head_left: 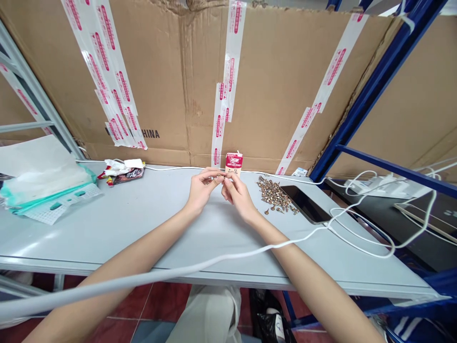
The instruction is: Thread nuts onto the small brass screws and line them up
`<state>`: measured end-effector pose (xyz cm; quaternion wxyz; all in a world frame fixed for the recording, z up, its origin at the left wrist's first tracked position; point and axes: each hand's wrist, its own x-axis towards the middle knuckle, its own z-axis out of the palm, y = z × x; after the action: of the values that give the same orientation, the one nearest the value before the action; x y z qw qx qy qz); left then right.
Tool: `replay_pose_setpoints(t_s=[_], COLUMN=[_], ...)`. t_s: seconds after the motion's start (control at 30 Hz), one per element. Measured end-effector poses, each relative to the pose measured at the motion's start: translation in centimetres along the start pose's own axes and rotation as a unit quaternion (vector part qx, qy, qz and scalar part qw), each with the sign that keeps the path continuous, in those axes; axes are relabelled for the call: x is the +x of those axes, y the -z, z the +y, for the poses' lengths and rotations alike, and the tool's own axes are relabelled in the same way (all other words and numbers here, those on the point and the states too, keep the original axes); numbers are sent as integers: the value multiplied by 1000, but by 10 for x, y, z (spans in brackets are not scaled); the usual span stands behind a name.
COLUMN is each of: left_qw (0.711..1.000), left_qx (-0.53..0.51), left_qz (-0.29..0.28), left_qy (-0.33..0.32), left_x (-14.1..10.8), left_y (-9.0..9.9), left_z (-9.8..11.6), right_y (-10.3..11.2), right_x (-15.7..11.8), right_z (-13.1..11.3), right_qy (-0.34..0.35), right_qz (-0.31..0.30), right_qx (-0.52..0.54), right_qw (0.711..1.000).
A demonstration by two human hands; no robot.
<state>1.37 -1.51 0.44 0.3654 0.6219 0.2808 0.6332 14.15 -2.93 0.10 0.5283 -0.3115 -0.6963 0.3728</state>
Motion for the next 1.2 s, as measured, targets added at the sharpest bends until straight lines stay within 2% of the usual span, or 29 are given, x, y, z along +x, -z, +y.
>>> replay_pose_setpoints(t_s=[0.2,0.33,0.43,0.5,0.57,0.67,0.73,0.8,0.87,0.9,0.93,1.0,1.07,1.1,1.13,1.2], left_qw=[999,998,998,997,995,976,937,878,809,774,741,682,640,626,618,612], left_qx=[37,54,57,67,95,216,349,478,585,627,661,705,719,716,708,689], left_qz=[0,-14,-27,-30,-25,-18,-23,-29,-37,-42,-46,-46,-34,-24,-16,-13], left_qy=[-26,-19,-6,2,12,2,-21,-13,39,73,110,188,270,309,343,388], left_x=[1,1,3,6,11,21,27,30,31,32,31,31,31,32,32,34], left_y=[0,0,0,3,9,27,46,65,83,91,99,112,122,126,130,137], left_z=[3,1,-2,-7,-12,-23,-30,-36,-39,-40,-41,-42,-44,-46,-48,-53], right_y=[2,4,11,23,41,74,96,114,128,133,138,142,139,135,129,114], right_x=[2,5,8,11,14,16,14,10,6,4,3,1,0,0,0,0], right_z=[2,4,2,-2,-6,-6,-2,0,-1,-3,-7,-15,-23,-25,-26,-25], right_qy=[-9,-25,-25,-16,-17,-75,-138,-206,-273,-298,-310,-292,-244,-227,-222,-235], right_qz=[-10,-22,-35,-35,-13,57,80,82,57,33,2,-84,-180,-223,-259,-308], right_qx=[41,57,11,-91,-253,-487,-579,-631,-640,-630,-609,-542,-468,-444,-436,-459], right_qw=[999,998,999,995,967,869,799,743,715,717,730,784,830,837,833,800])
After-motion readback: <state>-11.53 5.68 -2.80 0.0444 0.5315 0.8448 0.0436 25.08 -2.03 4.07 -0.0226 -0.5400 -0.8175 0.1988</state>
